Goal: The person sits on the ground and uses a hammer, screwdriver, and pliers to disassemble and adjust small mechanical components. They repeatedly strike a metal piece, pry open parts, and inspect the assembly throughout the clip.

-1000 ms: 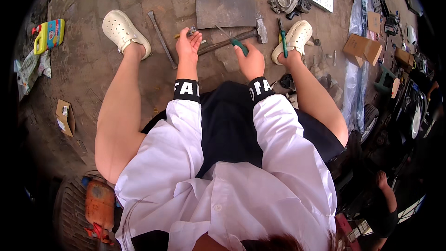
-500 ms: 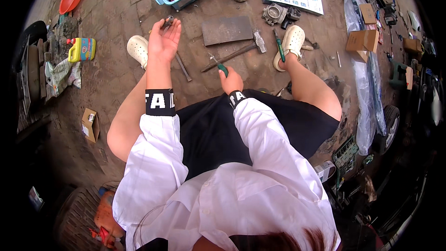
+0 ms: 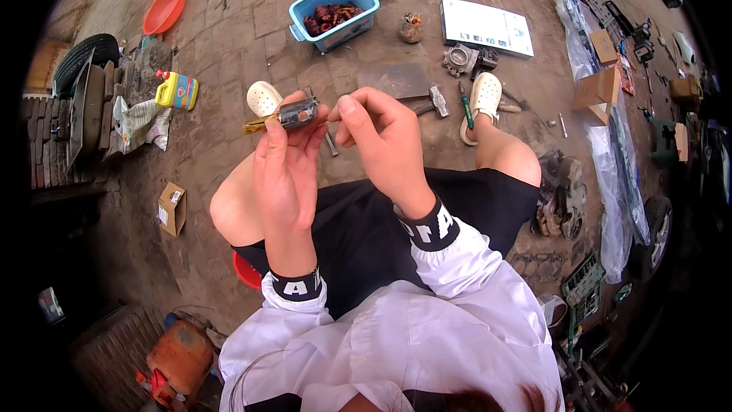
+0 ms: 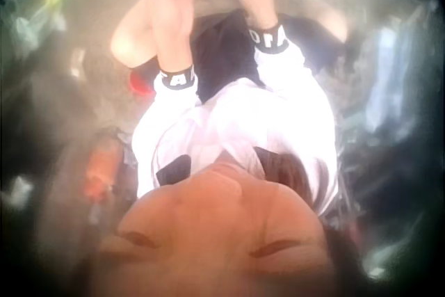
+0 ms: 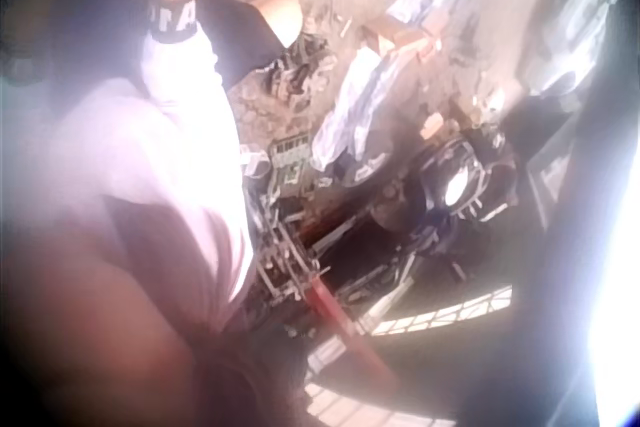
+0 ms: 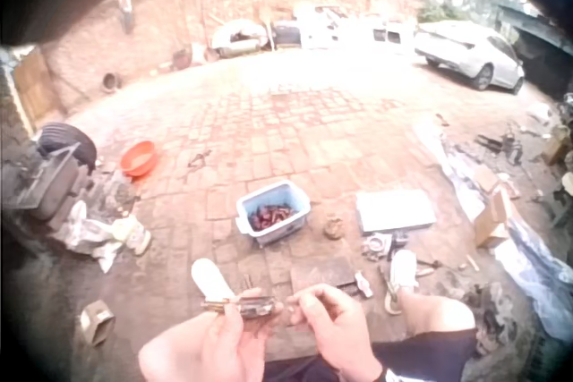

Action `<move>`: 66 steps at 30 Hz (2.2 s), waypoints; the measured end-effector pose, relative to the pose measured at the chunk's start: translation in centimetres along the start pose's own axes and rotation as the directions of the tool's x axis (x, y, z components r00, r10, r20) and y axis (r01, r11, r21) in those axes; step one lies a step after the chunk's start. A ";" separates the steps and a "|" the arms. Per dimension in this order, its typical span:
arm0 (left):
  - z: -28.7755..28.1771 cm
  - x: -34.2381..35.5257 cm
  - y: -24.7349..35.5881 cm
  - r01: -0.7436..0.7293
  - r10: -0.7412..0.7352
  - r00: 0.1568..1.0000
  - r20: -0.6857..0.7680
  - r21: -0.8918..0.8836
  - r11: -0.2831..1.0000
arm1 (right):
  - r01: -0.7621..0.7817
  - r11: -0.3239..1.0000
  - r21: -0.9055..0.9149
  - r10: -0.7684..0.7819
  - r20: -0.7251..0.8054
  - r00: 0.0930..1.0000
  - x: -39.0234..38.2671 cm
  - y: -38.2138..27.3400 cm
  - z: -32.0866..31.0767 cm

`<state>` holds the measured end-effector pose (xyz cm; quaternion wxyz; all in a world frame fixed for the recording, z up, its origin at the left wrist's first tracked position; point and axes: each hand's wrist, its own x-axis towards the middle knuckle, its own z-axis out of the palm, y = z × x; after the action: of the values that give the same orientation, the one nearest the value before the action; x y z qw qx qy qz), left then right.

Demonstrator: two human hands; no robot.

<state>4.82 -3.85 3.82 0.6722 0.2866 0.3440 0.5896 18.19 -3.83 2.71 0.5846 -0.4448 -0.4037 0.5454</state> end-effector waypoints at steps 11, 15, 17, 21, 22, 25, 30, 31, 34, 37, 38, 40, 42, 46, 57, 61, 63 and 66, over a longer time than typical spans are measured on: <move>0.1 -6.9 -0.1 -0.070 0.080 0.996 -0.035 0.227 0.971 | -0.095 0.994 0.059 0.090 0.093 0.992 -6.5 -1.6 1.6; -0.1 -7.9 0.2 -0.090 0.088 0.996 0.018 0.236 0.967 | -0.075 0.997 -0.005 0.075 0.086 0.993 -7.5 -1.2 1.3; -0.2 -8.2 0.3 -0.115 0.107 0.993 0.048 0.221 0.969 | -0.075 0.997 0.001 0.075 0.083 0.994 -7.9 -1.3 1.5; -0.2 -8.7 0.3 -0.168 0.150 0.983 0.105 0.192 0.967 | -0.099 0.995 0.013 0.097 0.125 0.987 -8.7 -1.9 1.3; -0.2 -8.8 0.3 -0.182 0.164 0.980 0.112 0.177 0.967 | -0.106 0.994 0.037 0.100 0.141 0.985 -9.0 -2.0 1.3; 0.1 -9.3 0.3 -0.250 0.220 0.965 0.140 0.251 0.935 | -0.145 0.978 0.149 0.114 0.199 0.973 -9.4 -2.3 0.9; -0.3 -9.3 0.4 -0.361 0.272 0.924 0.270 0.375 0.854 | -0.208 0.959 0.191 0.158 0.245 0.956 -9.6 -2.5 0.3; -0.5 -9.3 0.3 -0.379 0.280 0.917 0.284 0.397 0.836 | -0.204 0.957 0.207 0.151 0.243 0.958 -9.6 -2.5 0.5; -0.2 -9.4 1.0 -0.380 0.287 0.923 0.255 0.497 0.780 | -0.158 0.965 0.210 0.109 0.226 0.968 -9.8 -2.5 0.7; -0.7 -9.5 1.2 -0.382 0.295 0.924 0.243 0.553 0.741 | -0.113 0.982 0.149 0.078 0.220 0.972 -9.7 -2.5 0.6; -0.9 -9.5 1.2 -0.385 0.299 0.923 0.242 0.572 0.725 | -0.100 0.987 0.122 0.072 0.221 0.973 -9.7 -2.5 0.5; -1.3 -9.4 1.1 -0.388 0.305 0.921 0.240 0.606 0.694 | -0.124 0.986 0.114 0.097 0.214 0.972 -9.7 -2.6 0.5; -1.1 -9.4 1.0 -0.342 0.285 0.940 0.189 0.571 0.746 | -0.166 0.977 0.134 0.137 0.203 0.970 -9.7 -2.6 0.4; -0.5 -9.5 0.9 -0.296 0.280 0.954 0.111 0.518 0.803 | -0.264 0.929 0.259 0.221 0.186 0.957 -9.5 -2.3 0.3; -0.6 -9.6 0.3 -0.387 0.443 0.891 0.103 0.682 0.621 | -0.275 0.909 0.314 0.246 0.127 0.961 -9.6 -2.1 0.6; -0.4 -9.5 0.4 -0.381 0.439 0.893 0.093 0.675 0.632 | -0.252 0.930 0.267 0.225 0.126 0.966 -9.7 -1.9 0.6; -0.6 -9.5 0.3 -0.357 0.425 0.903 0.064 0.662 0.659 | -0.248 0.938 0.243 0.219 0.139 0.966 -9.7 -1.8 0.5; -0.4 -9.4 0.0 -0.323 0.393 0.919 0.020 0.611 0.723 | -0.175 0.973 0.151 0.153 0.142 0.978 -9.7 -2.0 0.5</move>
<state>3.81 -13.16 4.78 0.3984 0.5132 0.4884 0.5825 17.48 -13.43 4.91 0.5442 -0.3912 -0.3569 0.6507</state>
